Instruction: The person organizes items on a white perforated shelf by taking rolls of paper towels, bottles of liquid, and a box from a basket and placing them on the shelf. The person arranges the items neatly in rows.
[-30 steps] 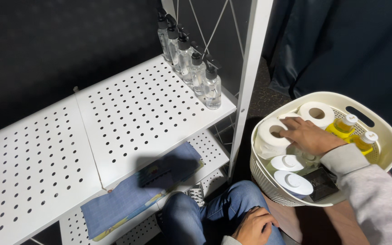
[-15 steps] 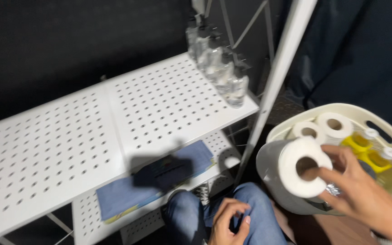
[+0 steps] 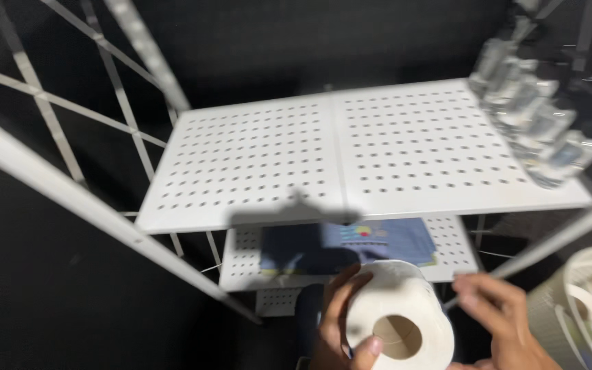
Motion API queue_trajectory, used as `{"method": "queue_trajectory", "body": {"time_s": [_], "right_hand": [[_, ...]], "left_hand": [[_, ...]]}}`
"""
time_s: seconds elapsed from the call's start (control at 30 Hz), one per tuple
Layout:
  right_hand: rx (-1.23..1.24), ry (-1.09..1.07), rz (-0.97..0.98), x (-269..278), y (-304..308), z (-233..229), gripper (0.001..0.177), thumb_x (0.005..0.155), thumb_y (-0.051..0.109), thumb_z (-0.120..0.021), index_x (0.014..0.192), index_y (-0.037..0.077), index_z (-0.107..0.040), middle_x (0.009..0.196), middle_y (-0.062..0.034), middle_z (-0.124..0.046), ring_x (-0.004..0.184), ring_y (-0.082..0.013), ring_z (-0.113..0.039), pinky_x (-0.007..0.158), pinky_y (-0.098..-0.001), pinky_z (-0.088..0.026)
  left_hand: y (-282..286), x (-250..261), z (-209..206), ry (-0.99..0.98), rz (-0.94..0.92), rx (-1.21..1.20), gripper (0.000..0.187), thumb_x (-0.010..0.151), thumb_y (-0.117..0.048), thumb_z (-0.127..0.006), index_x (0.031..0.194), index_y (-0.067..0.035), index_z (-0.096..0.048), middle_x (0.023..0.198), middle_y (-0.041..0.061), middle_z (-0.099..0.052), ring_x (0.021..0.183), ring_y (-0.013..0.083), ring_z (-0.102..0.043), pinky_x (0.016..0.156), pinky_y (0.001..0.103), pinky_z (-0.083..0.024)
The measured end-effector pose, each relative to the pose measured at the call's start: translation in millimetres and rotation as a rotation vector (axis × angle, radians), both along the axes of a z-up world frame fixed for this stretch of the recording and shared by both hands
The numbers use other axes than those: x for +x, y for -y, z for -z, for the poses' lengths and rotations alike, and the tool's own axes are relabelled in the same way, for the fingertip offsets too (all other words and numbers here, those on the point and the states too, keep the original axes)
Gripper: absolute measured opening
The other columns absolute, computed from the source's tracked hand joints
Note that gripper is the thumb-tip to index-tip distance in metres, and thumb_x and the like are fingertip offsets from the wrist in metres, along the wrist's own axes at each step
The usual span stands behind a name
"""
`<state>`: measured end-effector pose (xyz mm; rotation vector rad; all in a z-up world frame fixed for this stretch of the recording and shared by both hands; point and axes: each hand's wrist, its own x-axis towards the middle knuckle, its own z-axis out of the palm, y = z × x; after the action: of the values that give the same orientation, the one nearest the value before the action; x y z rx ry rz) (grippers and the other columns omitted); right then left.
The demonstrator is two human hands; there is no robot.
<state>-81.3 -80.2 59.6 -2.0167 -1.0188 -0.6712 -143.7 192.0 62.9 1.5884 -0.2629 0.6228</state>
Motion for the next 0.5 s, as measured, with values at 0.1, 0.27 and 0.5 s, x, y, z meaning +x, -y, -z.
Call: {"method": "queue_trajectory", "body": {"time_s": [0.1,0.27,0.5], "right_hand": [[-0.170,-0.317,-0.152,30.1,-49.6,-55.4,0.174,0.055,0.053,-0.110,0.185,0.027,0.002,0.199,-0.0251,0.002,0.183,-0.0437,-0.015,0.132,-0.0615,-0.035],[-0.130,-0.291,-0.495,94.2,-156.5,-87.6,0.186,0.048,0.063,-0.113,0.186,0.016,0.003,0.189,-0.0243,-0.030,0.172,-0.0422,-0.041,0.138,-0.0614,-0.035],[0.076,-0.357,-0.376,162.0,-316.6,-159.4,0.139,0.063,0.027,-0.112,0.177,-0.002,-0.038,0.170,-0.0330,-0.054,0.159,-0.0558,-0.054,0.131,-0.0743,-0.042]], "left_hand": [[-50.1,-4.4,-32.8,-0.023,0.069,0.010,0.072,0.107,-0.052,-0.069,0.162,-0.006,-0.062,0.168,0.022,-0.060,0.168,0.0341,-0.047,0.140,0.052,-0.036],[-123.1,17.5,-97.1,-0.029,-0.073,0.181,0.061,0.111,-0.039,-0.070,0.161,-0.008,-0.058,0.162,0.015,-0.061,0.154,0.0350,-0.058,0.111,0.045,-0.059],[-223.1,125.3,-149.1,-0.211,-0.264,-0.034,0.068,0.118,-0.053,-0.060,0.165,-0.003,-0.060,0.146,0.032,-0.063,0.131,0.0462,-0.071,0.110,0.063,-0.055]]}}
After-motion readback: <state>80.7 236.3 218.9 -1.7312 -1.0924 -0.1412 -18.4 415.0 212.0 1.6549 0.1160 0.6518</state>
